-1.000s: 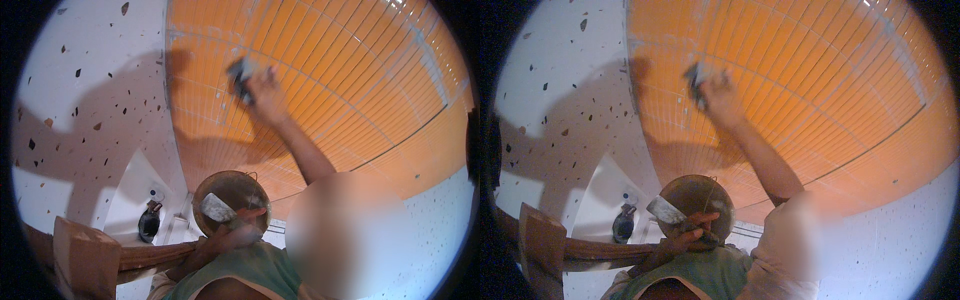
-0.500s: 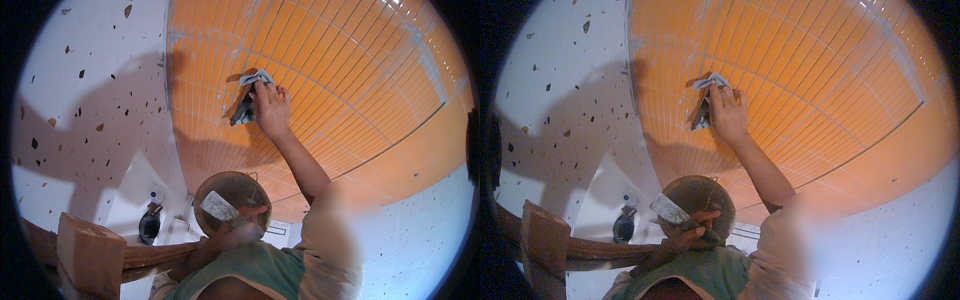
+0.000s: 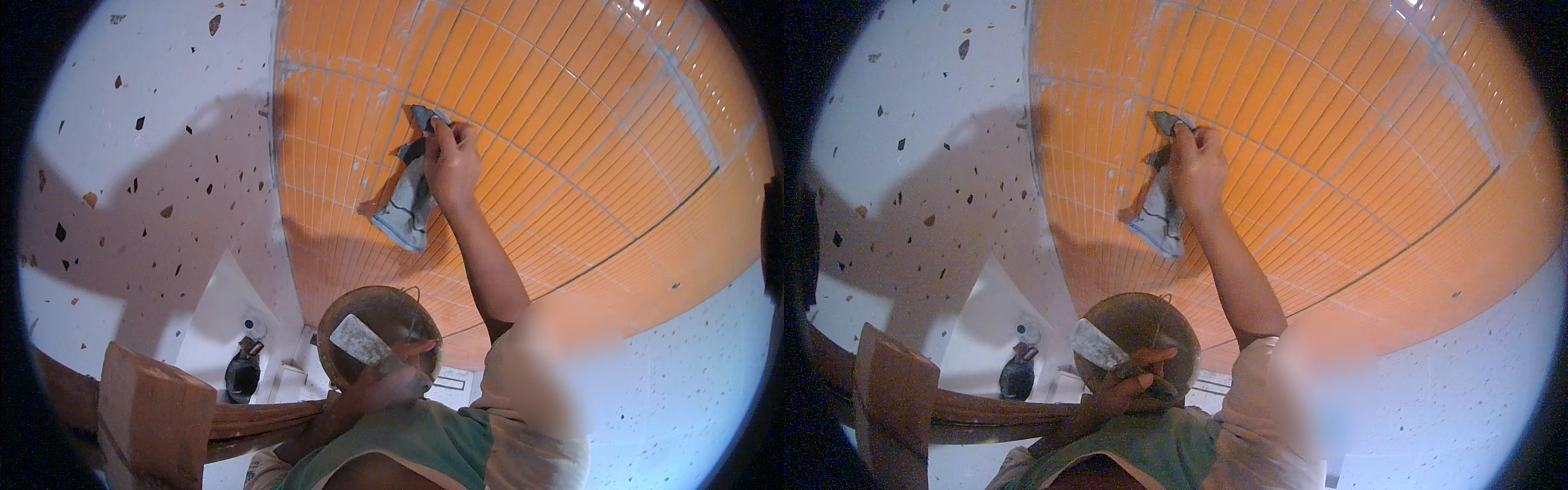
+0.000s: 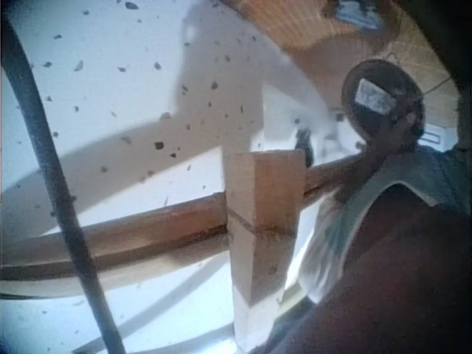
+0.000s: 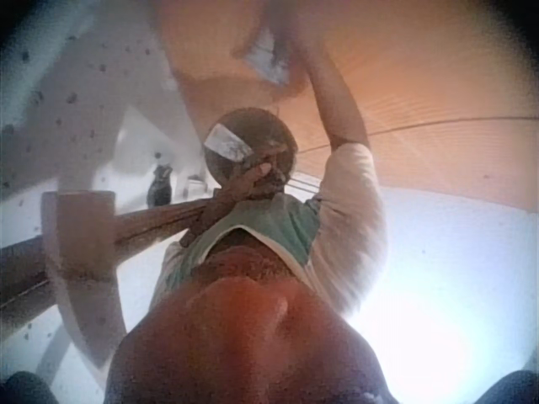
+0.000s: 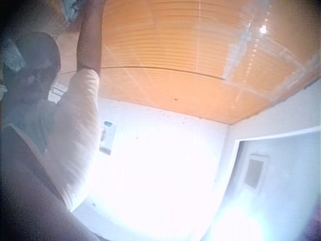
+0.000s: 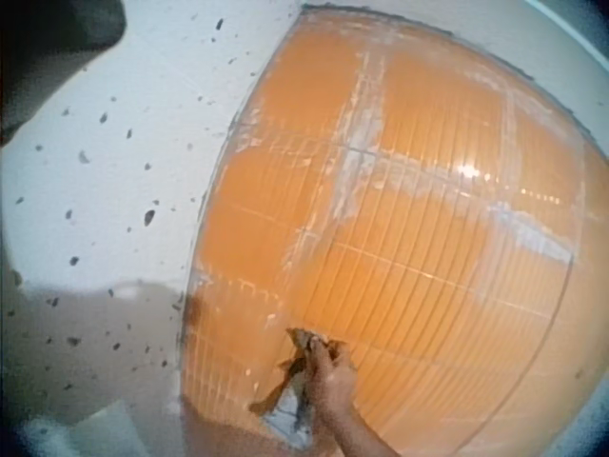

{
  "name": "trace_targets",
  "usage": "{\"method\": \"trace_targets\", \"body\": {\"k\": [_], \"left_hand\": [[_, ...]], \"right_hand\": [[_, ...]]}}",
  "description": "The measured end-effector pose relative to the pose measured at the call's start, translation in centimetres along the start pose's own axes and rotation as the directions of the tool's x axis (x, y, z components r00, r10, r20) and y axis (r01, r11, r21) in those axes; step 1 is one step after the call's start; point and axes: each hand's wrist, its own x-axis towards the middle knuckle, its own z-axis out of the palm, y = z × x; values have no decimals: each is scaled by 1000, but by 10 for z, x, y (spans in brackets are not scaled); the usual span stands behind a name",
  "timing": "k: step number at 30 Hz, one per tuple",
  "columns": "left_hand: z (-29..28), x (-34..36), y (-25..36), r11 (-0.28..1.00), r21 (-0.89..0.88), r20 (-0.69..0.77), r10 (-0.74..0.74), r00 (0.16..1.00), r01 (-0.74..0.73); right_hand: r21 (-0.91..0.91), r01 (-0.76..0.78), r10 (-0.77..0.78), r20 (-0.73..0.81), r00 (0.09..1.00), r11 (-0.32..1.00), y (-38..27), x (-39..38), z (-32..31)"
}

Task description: The person applies grout to the gaps between orange ceiling tiles using a small tool and wipes the surface with a cloth. The person repeatedly scoops grout from a bowl, fills the tile joints, and cleans excess material from the tile faces.

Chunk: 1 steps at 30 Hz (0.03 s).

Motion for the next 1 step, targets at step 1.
{"method": "trace_targets", "body": {"k": [1], "left_hand": [[1, 0, 3, 995, -19, -6, -97, 995, 97]], "right_hand": [[-1, -4, 4, 1, 1000, 1000, 0, -1, -1]]}}
